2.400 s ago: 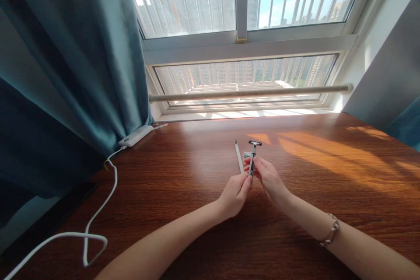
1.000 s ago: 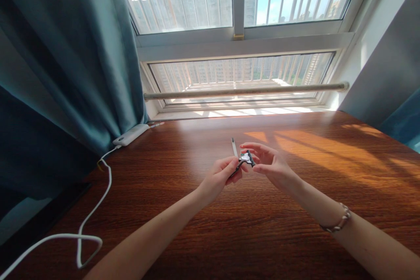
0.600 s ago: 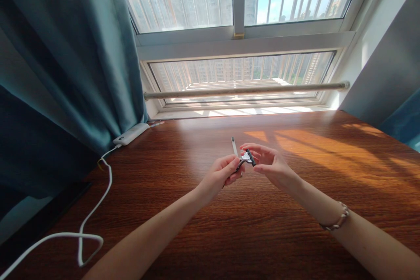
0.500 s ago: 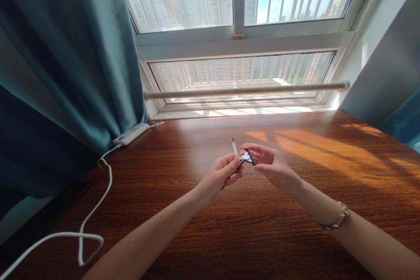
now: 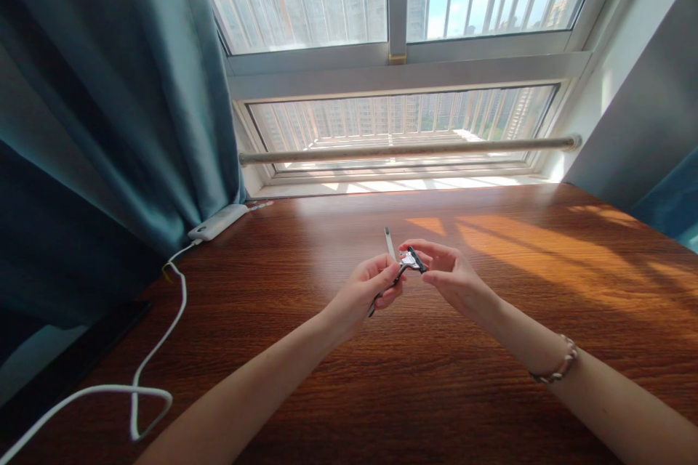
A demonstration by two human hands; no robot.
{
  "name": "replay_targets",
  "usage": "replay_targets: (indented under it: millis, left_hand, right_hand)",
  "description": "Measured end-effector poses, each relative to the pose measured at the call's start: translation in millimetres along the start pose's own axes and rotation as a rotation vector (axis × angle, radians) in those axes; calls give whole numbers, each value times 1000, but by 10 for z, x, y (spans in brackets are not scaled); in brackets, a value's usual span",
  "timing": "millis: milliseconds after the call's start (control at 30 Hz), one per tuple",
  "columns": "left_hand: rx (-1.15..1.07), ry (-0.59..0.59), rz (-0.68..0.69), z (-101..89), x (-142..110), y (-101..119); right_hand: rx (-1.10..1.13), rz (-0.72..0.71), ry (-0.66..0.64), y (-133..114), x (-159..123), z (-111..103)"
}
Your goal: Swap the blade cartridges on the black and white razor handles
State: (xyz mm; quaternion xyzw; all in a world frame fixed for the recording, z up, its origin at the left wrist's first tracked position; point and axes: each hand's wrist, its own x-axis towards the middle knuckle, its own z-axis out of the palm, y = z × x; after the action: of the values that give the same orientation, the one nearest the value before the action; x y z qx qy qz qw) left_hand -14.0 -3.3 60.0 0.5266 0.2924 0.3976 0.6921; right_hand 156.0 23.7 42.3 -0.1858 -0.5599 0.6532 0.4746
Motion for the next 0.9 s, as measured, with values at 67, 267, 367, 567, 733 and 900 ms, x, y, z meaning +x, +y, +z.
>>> replay_targets:
  millis: [67, 267, 367, 567, 733, 900]
  left_hand:
    - [1, 0, -4, -1, -2, 4]
    - [6, -3, -19, 0, -7, 20]
    - [3, 4, -29, 2, -6, 19]
    - [-23, 1, -32, -6, -3, 0]
    - [-30, 8, -32, -11, -1, -11]
    - [-26, 31, -48, -5, -1, -9]
  right_hand:
    - [1, 3, 5, 4, -3, 0]
    - [4, 1, 18, 6, -8, 11]
    - [10, 10, 24, 8, -7, 17]
    - [10, 3, 26, 28, -2, 8]
    - [4, 6, 36, 42, 4, 6]
    - [-5, 15, 37, 28, -5, 10]
